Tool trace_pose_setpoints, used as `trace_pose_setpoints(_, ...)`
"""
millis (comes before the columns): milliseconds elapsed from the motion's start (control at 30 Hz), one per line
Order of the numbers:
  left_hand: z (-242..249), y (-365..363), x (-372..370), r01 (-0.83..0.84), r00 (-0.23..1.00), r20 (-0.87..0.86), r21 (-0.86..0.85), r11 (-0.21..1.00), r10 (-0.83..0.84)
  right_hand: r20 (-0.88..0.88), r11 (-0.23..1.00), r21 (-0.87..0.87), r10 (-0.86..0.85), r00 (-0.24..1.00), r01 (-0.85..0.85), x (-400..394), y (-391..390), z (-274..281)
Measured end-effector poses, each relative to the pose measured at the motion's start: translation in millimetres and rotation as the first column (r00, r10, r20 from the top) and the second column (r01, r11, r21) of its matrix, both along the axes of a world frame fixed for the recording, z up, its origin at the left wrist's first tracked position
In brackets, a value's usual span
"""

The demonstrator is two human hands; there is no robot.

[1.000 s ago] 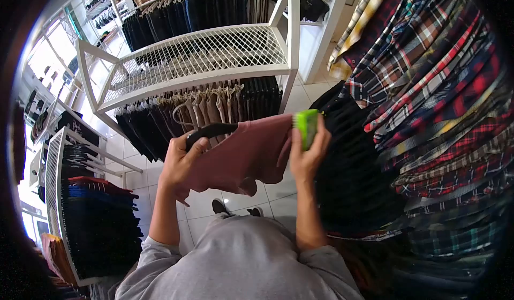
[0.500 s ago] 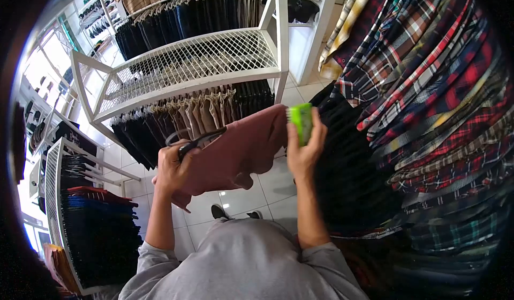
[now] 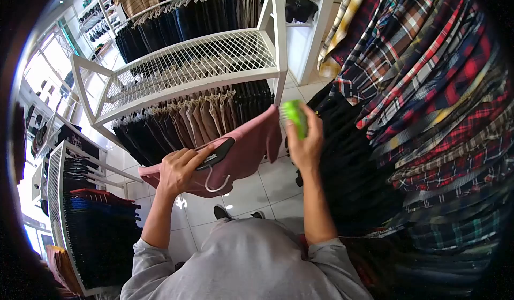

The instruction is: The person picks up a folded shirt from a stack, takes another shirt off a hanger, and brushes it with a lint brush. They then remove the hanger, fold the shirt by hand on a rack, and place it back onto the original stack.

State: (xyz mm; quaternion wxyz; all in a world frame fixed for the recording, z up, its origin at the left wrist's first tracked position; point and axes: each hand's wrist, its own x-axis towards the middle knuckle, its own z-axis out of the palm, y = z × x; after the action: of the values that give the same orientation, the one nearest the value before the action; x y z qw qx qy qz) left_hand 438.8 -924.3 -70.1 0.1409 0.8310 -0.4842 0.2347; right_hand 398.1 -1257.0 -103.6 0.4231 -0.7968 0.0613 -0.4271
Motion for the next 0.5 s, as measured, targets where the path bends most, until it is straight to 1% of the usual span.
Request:
trace_pose_setpoints(67, -3.2, -8.9, -0.4, 0.041, 0.999, 0.027, 0.021, 0.999, -0.042, -0.126, 0.968, -0.091, 0.220, 0.967, -0.233, -12.6, 27.9, 30.0)
trace_pose_setpoints(100, -3.3, -14.8, -1.3, 0.075, 0.996, 0.054, 0.042, 0.996, -0.077, -0.122, 0.910, -0.235, 0.320, 0.939, -0.341, -12.8, 34.6, 29.8)
trace_pose_setpoints(167, 2.0, -18.9, -9.4, 0.076, 0.997, 0.031, 0.042, 0.996, -0.077, -0.170, 0.852, -0.189, 0.461, 0.871, -0.488, -13.7, 49.8, 22.3)
trace_pose_setpoints(233, -3.5, -14.9, -8.4, 0.066, 0.986, 0.141, 0.124, 0.990, -0.084, -0.224, 0.883, -0.280, 0.320, 0.920, -0.376, -3.1, 32.8, 2.5)
trace_pose_setpoints(267, -1.7, -12.9, -9.1, 0.059, 0.983, 0.167, 0.102, 0.993, -0.075, -0.259, 0.921, -0.240, 0.243, 0.935, -0.306, 4.4, 14.7, -10.1)
trace_pose_setpoints(300, -5.0, -10.7, -8.1, 0.057, 0.983, 0.166, 0.100, 0.993, -0.073, -0.291, 0.953, -0.239, 0.114, 0.950, -0.187, 13.7, -6.6, -27.1)
trace_pose_setpoints(333, -10.6, -8.2, -6.4, 0.056, 0.977, 0.201, 0.092, 0.994, -0.074, -0.340, 0.965, -0.259, -0.065, 0.938, -0.027, 19.7, -23.6, -40.6)
trace_pose_setpoints(367, -13.5, -6.1, -5.8, 0.056, 0.969, 0.236, 0.086, 0.995, -0.075, -0.366, 0.957, -0.279, -0.184, 0.912, 0.081, 20.5, -33.7, -43.7)
trace_pose_setpoints(433, -11.1, -5.7, -3.8, 0.067, 0.966, 0.246, 0.073, 0.995, -0.083, -0.232, 0.983, -0.172, -0.100, 0.968, 0.061, 13.2, -31.1, -21.6)
trace_pose_setpoints(500, -11.1, -7.3, -3.5, 0.082, 0.965, 0.244, 0.065, 0.994, -0.096, -0.092, 0.978, -0.182, 0.084, 0.992, -0.100, 3.0, -3.3, 7.0)
